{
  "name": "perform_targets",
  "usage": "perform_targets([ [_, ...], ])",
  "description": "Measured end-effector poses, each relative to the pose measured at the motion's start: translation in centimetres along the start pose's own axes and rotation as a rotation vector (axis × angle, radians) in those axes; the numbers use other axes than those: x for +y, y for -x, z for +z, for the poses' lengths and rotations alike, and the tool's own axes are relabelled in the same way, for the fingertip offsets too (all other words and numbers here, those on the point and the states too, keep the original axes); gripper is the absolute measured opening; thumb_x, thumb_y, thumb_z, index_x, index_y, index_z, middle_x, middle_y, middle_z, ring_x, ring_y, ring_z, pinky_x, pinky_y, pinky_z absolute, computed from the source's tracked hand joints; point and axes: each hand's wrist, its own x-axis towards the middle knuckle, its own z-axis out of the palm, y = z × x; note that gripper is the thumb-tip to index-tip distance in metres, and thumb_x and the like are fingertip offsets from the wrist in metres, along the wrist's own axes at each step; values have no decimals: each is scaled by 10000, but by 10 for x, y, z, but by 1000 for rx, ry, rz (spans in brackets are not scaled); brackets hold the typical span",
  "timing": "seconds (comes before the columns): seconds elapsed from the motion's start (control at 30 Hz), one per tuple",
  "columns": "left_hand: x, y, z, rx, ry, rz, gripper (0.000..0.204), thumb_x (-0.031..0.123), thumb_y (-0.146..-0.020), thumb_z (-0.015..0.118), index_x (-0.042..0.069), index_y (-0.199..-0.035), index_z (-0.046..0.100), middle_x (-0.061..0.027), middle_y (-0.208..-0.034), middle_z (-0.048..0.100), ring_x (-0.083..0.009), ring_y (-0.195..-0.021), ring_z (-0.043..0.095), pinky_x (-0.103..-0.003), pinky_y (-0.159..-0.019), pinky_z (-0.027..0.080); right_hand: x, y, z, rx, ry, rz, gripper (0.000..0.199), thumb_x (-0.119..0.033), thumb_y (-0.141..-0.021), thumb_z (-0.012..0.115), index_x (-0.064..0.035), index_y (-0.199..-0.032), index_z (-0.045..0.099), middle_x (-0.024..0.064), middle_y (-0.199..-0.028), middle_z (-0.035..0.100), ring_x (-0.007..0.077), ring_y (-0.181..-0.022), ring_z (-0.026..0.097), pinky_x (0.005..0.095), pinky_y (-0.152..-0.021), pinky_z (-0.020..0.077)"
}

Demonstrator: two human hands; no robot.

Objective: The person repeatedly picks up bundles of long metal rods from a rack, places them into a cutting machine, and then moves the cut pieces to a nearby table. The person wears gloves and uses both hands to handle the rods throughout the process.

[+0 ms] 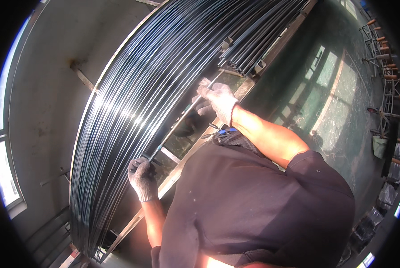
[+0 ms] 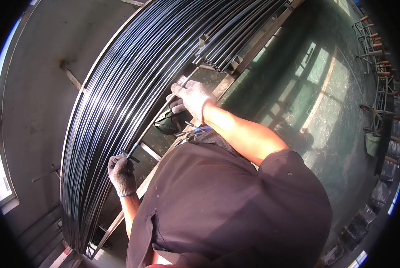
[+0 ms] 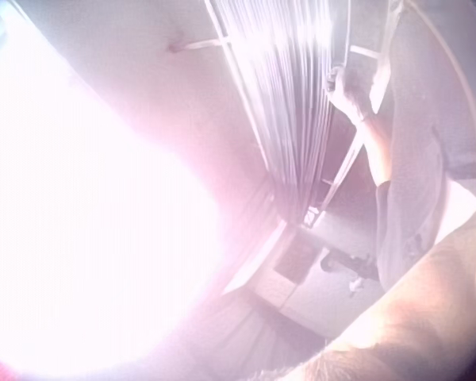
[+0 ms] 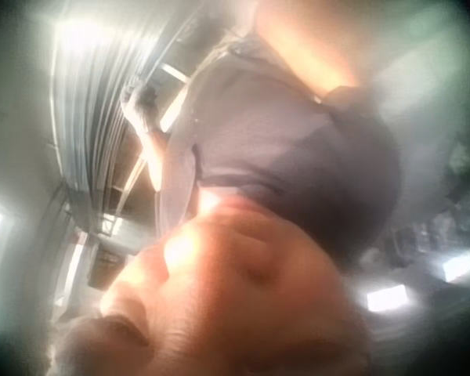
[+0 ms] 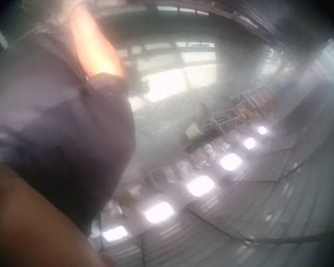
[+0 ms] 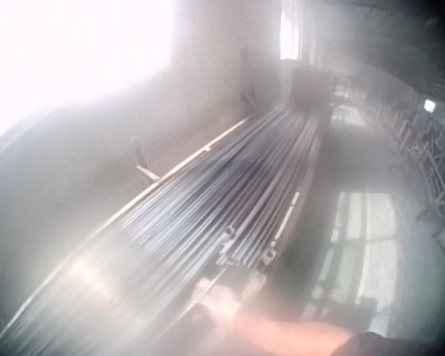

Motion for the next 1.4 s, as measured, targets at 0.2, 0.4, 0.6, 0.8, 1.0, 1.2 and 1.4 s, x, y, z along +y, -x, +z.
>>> perform_targets([
  [0.2,-16,-11,18,-16,39,11,208,-51,-916,748,74,-869,588,-80,-868,667,-153,-636,578,-296,-583,473,-6,-19,-9,73,-18,-10,225,-244,-1170,716,-21,-1200,710,159,-1059,834,231,-752,795,334,-614,662],
  [0.4,-8,-17,-8,-54,66,-24,264,-43,-918,763,102,-841,556,-56,-857,648,-136,-629,556,-291,-566,454,4,-11,11,88,-22,1,233,-222,-1159,738,-20,-1256,674,180,-1082,831,250,-757,800,341,-586,666],
  [0.6,-15,-10,-6,10,42,-48,222,-53,-913,746,81,-842,583,-74,-872,675,-162,-651,602,-294,-601,492,-9,-5,27,118,-23,17,218,-214,-1158,737,-23,-1231,661,176,-1055,818,256,-724,786,350,-561,650],
  [0.8,-4,-24,14,-94,64,39,273,-48,-933,756,90,-831,543,-79,-834,650,-162,-632,571,-299,-573,465,-1,-26,6,120,-13,-60,269,-250,-1174,713,-6,-1284,687,144,-1048,828,213,-732,781,325,-595,658],
  [1.0,-30,-19,-34,-24,136,-87,173,-33,-913,783,71,-921,645,-61,-885,675,-164,-704,644,-294,-628,524,-6,1,33,66,58,-6,254,-213,-1168,728,23,-1246,678,158,-1069,825,232,-808,797,324,-634,674],
  [1.2,-12,-21,24,-75,91,19,238,-77,-917,767,76,-862,593,-80,-877,664,-159,-669,605,-295,-589,501,-7,-23,-3,146,4,-106,215,-224,-1159,734,-23,-1229,709,150,-1060,833,207,-790,784,328,-619,666],
  [1.4,-18,-21,11,-29,129,-80,241,-70,-921,755,80,-852,580,-68,-845,654,-154,-647,583,-293,-574,468,-27,-11,27,125,8,-94,299,-209,-1138,771,20,-1300,670,133,-1076,813,214,-808,773,313,-619,671],
])
